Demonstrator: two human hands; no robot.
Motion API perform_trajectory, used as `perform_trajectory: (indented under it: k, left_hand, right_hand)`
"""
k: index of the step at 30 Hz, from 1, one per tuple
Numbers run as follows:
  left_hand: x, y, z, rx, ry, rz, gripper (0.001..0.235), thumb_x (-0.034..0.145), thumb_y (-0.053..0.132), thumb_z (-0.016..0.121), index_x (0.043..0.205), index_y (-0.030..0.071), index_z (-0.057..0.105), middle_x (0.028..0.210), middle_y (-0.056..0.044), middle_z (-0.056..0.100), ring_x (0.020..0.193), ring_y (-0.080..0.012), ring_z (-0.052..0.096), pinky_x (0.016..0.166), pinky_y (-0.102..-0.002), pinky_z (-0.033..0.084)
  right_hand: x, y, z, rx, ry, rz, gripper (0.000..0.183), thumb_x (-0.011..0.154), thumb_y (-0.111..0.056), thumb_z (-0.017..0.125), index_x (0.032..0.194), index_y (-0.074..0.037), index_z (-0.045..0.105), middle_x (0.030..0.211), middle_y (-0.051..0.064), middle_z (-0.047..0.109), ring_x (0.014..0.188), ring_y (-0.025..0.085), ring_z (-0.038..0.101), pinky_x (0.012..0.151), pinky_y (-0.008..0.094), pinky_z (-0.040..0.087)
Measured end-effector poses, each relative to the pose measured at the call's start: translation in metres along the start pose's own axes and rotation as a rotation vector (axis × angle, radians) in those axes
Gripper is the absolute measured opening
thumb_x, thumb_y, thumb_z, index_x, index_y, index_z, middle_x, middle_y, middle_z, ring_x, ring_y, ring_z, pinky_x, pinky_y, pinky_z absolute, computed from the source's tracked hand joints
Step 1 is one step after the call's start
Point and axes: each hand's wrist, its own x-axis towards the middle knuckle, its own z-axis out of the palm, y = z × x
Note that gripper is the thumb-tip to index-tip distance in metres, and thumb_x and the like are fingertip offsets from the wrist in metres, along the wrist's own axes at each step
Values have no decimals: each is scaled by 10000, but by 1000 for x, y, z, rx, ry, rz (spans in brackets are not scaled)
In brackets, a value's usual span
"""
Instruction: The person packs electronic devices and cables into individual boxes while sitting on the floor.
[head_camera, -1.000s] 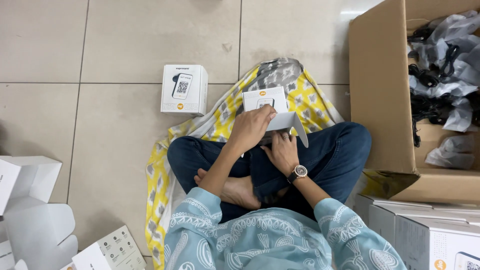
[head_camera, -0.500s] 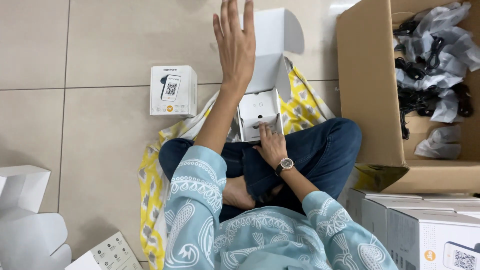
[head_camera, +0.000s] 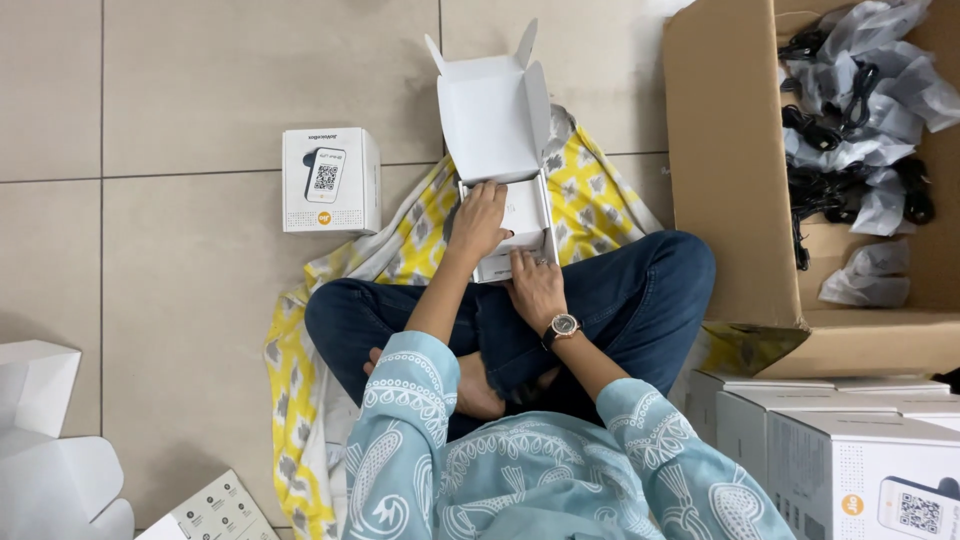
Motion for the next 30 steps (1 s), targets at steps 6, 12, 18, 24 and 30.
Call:
perform_trajectory:
  k: [6,12,18,24,30]
  left_hand:
    - [6,26,-44,24,-69,-59,894,559,244,961,1307,-24,552,1256,-165,566,1238,-330,518,1045,-449,435]
    - [-18,42,-25,155,-7,20,465,752,93,814,1186,25,663,1083,-106,645,1093,-287,595,966,-454,460]
    - [-48,33,23,149,-159,110,112,863,74,645,860,50,754,1078,-127,658,1081,-294,619,899,-422,476]
    - [-39,35,1,209,204,199,121,620,171,660,535,123,731,1188,-175,710,1159,-322,640,1007,-491,412]
    - [-49,22,11,-37,-15,146,176,871,214,668,933,51,695,940,-141,692,1044,-323,644,1103,-488,397]
  right_hand:
    - [1,-1,-4,11,-15,11,573,867,-352,715,1325,-43,560,1139,99,690,877,257,685,788,416,487]
    - [-2,3,-12,175,126,-74,283,850,-273,709,1073,-100,689,967,45,715,878,248,686,791,420,501]
    - [-4,6,-5,207,39,-118,185,923,-272,686,879,-93,692,808,64,693,717,279,683,670,418,518]
    - [-4,5,-7,217,122,-113,198,881,-292,699,832,-101,678,774,66,690,694,280,681,648,418,520]
    - [-5,7,1,248,176,-114,211,891,-313,711,885,-102,709,791,80,710,694,284,685,653,423,524]
